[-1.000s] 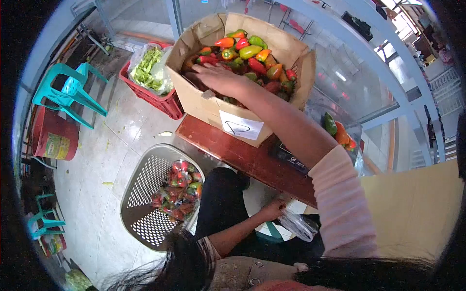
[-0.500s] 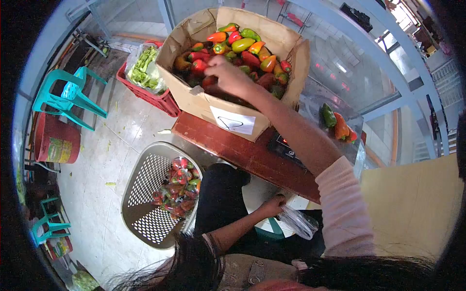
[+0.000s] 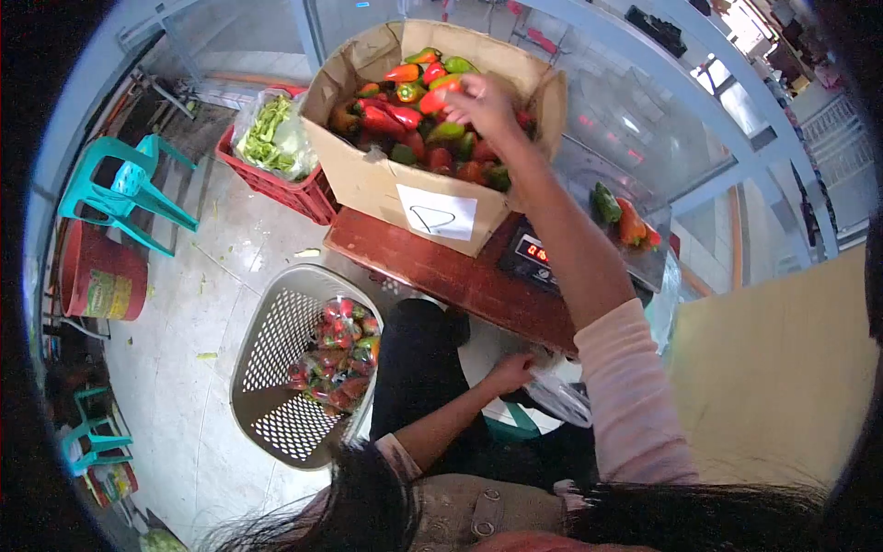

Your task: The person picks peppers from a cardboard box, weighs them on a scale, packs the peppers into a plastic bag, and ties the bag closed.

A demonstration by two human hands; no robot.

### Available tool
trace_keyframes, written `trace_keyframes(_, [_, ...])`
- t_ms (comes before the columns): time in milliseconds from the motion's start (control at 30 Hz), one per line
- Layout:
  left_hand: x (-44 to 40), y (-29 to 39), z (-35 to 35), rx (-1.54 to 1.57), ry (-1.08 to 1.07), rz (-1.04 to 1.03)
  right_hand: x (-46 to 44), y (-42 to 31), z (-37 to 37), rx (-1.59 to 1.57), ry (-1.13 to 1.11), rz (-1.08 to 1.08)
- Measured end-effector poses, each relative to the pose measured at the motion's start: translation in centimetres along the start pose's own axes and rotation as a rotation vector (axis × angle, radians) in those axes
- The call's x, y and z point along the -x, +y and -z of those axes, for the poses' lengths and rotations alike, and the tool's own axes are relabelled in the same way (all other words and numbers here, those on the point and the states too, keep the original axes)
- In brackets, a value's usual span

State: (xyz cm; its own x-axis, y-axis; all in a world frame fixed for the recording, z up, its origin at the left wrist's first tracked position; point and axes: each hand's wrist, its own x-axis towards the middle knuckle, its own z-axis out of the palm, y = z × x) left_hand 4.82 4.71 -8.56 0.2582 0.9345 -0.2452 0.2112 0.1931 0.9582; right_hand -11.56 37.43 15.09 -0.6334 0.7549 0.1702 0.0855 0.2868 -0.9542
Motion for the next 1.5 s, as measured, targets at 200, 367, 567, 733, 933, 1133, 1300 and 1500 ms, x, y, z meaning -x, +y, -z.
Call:
trace_keyframes(200, [0.9,3.1,1.4,0.046,-0.05,-0.005,9.1,-3.0,11.3,0.227,0.402,0.132])
trace_keyframes(367, [-0.8,-0.6,-0.7,0.007,-0.122,-0.01,17.9,1.7,15.3,0.882,0.539,0.103])
trace_keyframes(567, [0.0,-1.9,0.6,-0.257,-0.032,-0.064,20.8,4.9,13.1,1.384,0.417,0.019])
trace_keyframes(733, [-0.2,-3.9,2.2,-0.458,0.0,-0.063,24.4,5.6,12.2,1.423,0.576,0.301])
trace_keyframes(933, [-0.3,-2.1,2.6,-0.523,-0.129,0.067,39.9,2.8,7.4,0.728,0.182,-0.168])
trace_keyframes(1133, [1.0,-0.3,2.6,-0.525,-0.032,-0.031,52.7,5.4,0.9,0.831,0.065,-0.506])
trace_keyframes(1300, [3.5,-0.1,3.6,-0.473,0.008,-0.033,52.6,5.2,1.3,0.719,0.216,-0.556])
trace_keyframes(1500, [7.2,3.7,3.4,-0.491,0.055,-0.034,52.8,9.7,1.1,0.753,0.486,-0.369])
